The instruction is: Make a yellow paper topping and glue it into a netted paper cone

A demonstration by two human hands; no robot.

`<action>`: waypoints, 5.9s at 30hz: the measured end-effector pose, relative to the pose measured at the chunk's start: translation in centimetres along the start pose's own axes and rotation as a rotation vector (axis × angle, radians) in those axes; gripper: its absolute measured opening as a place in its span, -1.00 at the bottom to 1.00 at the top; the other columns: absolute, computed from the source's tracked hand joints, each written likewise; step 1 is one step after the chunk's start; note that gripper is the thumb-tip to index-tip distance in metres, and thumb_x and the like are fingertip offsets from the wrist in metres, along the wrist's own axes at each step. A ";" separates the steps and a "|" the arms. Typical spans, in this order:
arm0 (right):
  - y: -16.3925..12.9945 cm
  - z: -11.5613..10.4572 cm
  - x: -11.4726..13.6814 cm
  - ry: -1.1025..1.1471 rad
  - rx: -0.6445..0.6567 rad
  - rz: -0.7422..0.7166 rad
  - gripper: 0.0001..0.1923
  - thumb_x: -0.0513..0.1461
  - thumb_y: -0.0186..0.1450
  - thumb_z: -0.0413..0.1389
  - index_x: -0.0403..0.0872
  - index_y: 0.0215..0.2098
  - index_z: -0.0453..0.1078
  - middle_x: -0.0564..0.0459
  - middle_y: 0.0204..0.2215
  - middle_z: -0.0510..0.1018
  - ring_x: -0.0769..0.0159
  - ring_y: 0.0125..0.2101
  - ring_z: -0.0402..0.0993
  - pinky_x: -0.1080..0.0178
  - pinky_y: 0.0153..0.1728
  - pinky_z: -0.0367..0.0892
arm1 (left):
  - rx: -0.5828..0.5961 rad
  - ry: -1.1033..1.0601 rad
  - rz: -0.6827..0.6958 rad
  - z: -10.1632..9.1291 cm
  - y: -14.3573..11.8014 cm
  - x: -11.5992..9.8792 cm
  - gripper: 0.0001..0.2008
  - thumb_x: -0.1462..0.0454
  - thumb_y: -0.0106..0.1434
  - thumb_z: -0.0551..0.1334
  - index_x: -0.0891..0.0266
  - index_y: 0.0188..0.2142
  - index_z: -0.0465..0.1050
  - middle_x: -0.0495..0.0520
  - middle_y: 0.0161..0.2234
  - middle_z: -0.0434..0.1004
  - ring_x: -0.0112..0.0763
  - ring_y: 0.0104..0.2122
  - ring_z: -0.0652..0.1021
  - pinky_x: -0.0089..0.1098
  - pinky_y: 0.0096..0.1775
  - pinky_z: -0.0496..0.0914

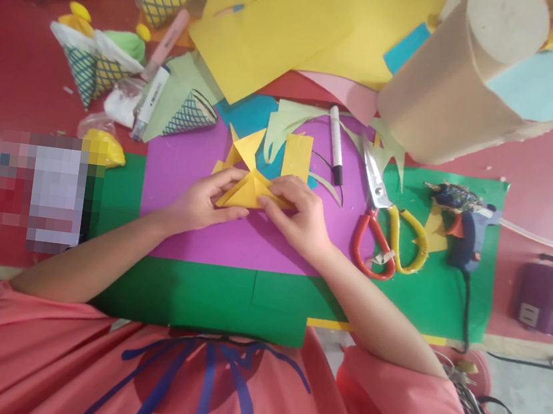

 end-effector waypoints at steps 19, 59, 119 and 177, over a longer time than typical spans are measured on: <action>-1.0 1.9 -3.7 0.335 0.122 0.402 -0.73 -0.07 0.18 0.30 -0.05 -0.32 0.38 0.18 -0.54 0.41 0.50 -0.58 0.24 0.37 -0.59 0.16 | 0.024 -0.193 -0.126 0.2 -0.2 -0.1 -0.72 0.28 0.27 0.23 0.21 -0.03 0.33 -0.08 -0.43 0.52 -0.61 -0.57 0.55 -0.60 -0.50 0.46; -2.0 3.2 -2.7 0.291 0.158 0.386 -0.71 -0.01 0.33 0.13 -0.02 -0.34 0.22 0.18 -0.56 0.43 0.44 -0.59 0.39 0.32 -0.57 0.28 | -0.211 -0.251 -0.069 -0.2 0.0 -0.3 -0.65 -0.05 0.32 0.15 0.19 -0.21 0.30 -0.14 -0.56 0.37 -0.63 -0.66 0.37 -0.57 -0.64 0.24; -1.5 1.6 -3.1 0.483 0.024 0.417 -0.77 -0.10 0.35 0.14 -0.07 -0.38 0.35 0.18 -0.57 0.51 0.51 -0.63 0.40 0.38 -0.58 0.29 | -0.343 -0.141 0.031 -1.7 -0.3 -1.2 -0.63 -0.02 0.26 0.25 0.22 -0.45 0.33 -0.11 -0.59 0.36 -0.61 -0.62 0.42 -0.56 -0.59 0.27; -1.2 1.8 -2.8 0.274 0.138 0.349 -0.76 -0.11 0.37 0.07 -0.06 -0.40 0.32 0.16 -0.56 0.41 0.44 -0.56 0.33 0.31 -0.50 0.21 | -0.481 -0.162 0.040 -3.7 -0.6 -0.9 -0.57 -0.03 0.15 0.35 0.21 -0.51 0.24 -0.13 -0.61 0.21 -0.62 -0.61 0.26 -0.53 -0.59 0.15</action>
Point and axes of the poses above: each hand's wrist, its own y-axis towards the middle knuckle, its own z-axis out of the palm, x = y × z, the point moved 10 cm from there along y, towards the middle knuckle
